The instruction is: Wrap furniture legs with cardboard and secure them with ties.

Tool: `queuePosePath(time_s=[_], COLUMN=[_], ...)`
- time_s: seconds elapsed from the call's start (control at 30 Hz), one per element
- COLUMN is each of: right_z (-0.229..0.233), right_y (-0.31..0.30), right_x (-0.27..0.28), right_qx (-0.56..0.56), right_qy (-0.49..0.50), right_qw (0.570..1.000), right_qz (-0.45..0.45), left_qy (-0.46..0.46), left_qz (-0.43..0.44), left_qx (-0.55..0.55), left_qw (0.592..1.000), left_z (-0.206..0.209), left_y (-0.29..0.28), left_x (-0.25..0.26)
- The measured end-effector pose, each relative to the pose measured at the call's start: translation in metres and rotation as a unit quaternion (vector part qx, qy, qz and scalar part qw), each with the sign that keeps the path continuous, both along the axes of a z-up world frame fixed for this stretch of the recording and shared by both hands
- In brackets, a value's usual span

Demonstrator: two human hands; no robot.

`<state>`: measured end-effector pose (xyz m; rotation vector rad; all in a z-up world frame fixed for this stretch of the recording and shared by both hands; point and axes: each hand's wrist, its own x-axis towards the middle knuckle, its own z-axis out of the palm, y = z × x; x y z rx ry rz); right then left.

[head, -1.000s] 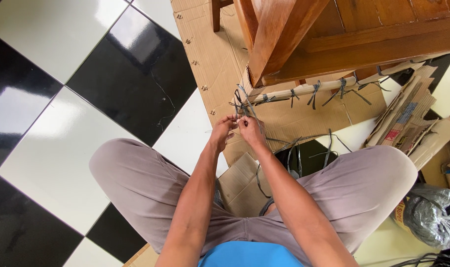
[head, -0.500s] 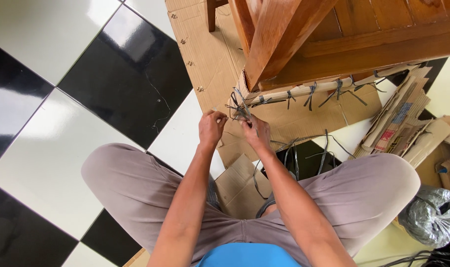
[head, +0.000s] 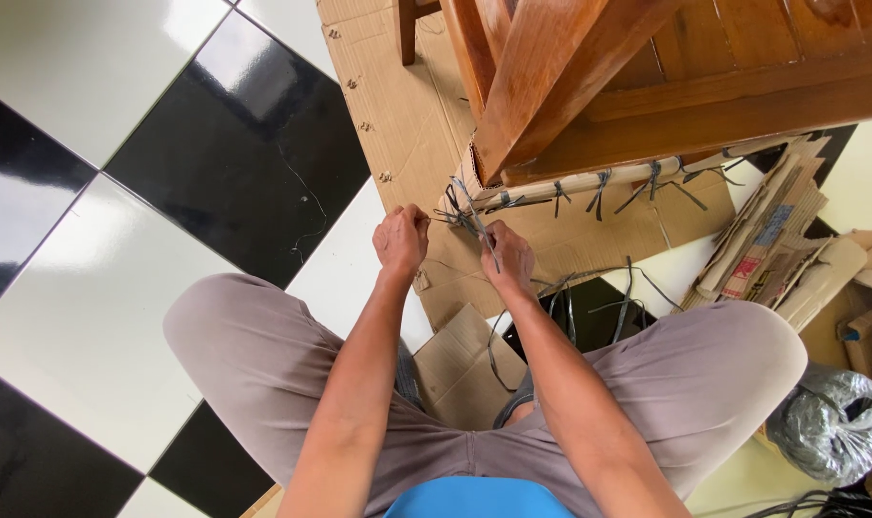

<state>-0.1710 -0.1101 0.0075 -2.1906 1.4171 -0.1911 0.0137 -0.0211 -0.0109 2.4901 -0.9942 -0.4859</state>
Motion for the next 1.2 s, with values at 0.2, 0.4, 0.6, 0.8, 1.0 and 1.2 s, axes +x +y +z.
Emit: queuePosePath(time_s=[0.2,0.4,0.6,0.8,1.0,1.2], right_z=[0.0,-0.012,-0.028,-0.082,-0.099,-0.035], right_y=[0.007,0.007,0.017,0.055,0.057,0.039], right_x=[-0.006,-0.011,-0.014,0.003,-0.003,0.016], right_qx=[-0.019,-0.024,0.088,0.257,0.209,0.169], right_qy=[-0.043,-0.055,-0.053,-0.118,-0.098,-0.1], right_qw=[0.999,0.998,0.993,0.955,0.971,0.973], right_qz=[0.008,0.008,-0.049,-0.087,-0.059,-0.121], left_qy=[0.004,0.056,0.343,0.539,0.399,0.323], left_qz=[0.044,0.111,0.151,0.122,0.09,0.053], left_qx=[0.02,0.036,0.01,-0.078,-0.046,-0.023], left_qw=[0.999,0.992,0.927,0.83,0.911,0.945], left_z=[-0.011,0.009,-0.11,-0.048,-0.08,-0.039], left_y=[-0.007,-0.009,0.006,0.006,0.009,0.019], left_x=[-0.001,-0.011,-0.011,-0.045,-0.053,-0.051])
